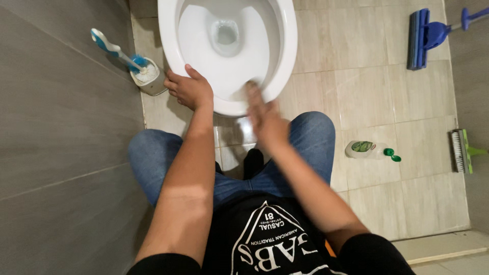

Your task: The person scrubs the toilet seat and rim using a brush and cleaning liquid. They apply the liquid to the brush and scrub the seat thoroughly, then rinse the brush in the toilet bowl and continue scrubbing the seat and rim.

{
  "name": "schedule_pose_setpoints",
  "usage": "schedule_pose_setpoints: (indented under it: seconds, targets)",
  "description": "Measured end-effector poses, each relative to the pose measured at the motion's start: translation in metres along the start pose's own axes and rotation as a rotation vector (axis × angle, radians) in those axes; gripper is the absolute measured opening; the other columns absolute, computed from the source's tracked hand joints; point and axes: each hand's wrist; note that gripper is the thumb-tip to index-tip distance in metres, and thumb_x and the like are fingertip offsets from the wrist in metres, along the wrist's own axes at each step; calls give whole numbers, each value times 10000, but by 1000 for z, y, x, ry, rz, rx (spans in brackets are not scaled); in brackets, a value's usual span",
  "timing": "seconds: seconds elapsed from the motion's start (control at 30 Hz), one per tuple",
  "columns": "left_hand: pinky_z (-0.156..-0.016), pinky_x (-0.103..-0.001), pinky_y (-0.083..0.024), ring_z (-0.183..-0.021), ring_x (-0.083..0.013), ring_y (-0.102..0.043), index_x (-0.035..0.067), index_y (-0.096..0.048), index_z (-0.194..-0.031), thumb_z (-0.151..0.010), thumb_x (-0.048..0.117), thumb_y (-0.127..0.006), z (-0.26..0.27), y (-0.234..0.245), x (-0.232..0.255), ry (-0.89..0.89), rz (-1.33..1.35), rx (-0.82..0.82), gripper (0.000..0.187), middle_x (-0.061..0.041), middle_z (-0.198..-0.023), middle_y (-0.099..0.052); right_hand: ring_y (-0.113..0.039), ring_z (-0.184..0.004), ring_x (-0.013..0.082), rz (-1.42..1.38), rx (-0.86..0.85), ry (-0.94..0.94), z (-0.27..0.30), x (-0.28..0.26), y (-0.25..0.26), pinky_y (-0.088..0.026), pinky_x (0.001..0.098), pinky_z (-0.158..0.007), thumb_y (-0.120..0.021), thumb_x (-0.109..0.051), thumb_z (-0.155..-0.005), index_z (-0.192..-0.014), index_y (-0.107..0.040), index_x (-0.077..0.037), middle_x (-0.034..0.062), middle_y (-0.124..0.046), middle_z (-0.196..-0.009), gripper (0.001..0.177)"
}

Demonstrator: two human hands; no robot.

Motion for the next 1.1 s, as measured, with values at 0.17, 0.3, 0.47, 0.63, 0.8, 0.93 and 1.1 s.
schedule_pose_setpoints:
  seconds: [0.17,0.3,0.47,0.63,0.8,0.93,1.1]
  targets:
    - [-960,-574,-496,-1281,-402,-511,38,-416,-1442,-991,440,-569,-1,-1,0,20,8,-28,623,-187,-1407,-454,-697,-927,398,76,-112,-32,-4,11,11,-592,505,-743,-538,-407,-1039,-1618,-225,-445,228,-590,-1271,658]
    - [-973,-572,-487,-1296,-405,-494,29,-403,-1452,-1000,438,-563,-1,-1,-1,16,15,-41,630,-197,-1428,-434,-692,-956,389,54,94,-237,-28,48,46,-584,503,-784,-534,-427,-1071,-1635,-226,-405,213,-607,-1245,643]
    - [-980,-572,-485,-1311,-412,-486,25,-389,-1474,-1003,444,-549,-1,1,0,5,38,-34,651,-199,-1439,-429,-686,-954,399,41,33,-36,7,-2,-2,-594,501,-720,-557,-337,-1027,-1634,-205,-366,232,-536,-1408,702]
    - [-984,-580,-469,-1308,-413,-483,24,-396,-1464,-1007,449,-537,1,3,-1,18,36,-56,640,-196,-1455,-421,-696,-1002,402,16,38,163,8,13,1,-607,486,-788,-591,-309,-1004,-1634,-231,-411,228,-582,-1339,733]
    - [-998,-564,-471,-1306,-409,-491,32,-426,-1456,-1021,446,-493,-1,-3,-5,36,57,-43,604,-191,-1444,-436,-691,-993,408,22,63,-207,-22,44,33,-600,492,-783,-573,-402,-1056,-1647,-208,-374,250,-565,-1308,695]
    - [-989,-575,-464,-1292,-404,-520,67,-498,-1422,-1054,418,-427,-4,-7,-9,49,145,19,513,-167,-1435,-480,-672,-1053,444,-22,104,92,13,-8,-16,-600,490,-739,-590,-383,-995,-1623,-227,-365,260,-487,-1476,725]
    - [-1015,-563,-457,-1275,-412,-537,90,-535,-1402,-1064,382,-410,-5,-14,-17,54,222,36,464,-159,-1423,-505,-688,-1028,408,60,-22,32,6,6,-9,-599,470,-763,-591,-394,-1004,-1611,-250,-397,231,-489,-1466,696]
Point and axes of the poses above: each hand's wrist, its own z-axis away from the middle knuckle, its own y-axis out of the back of the hand, x = y × z
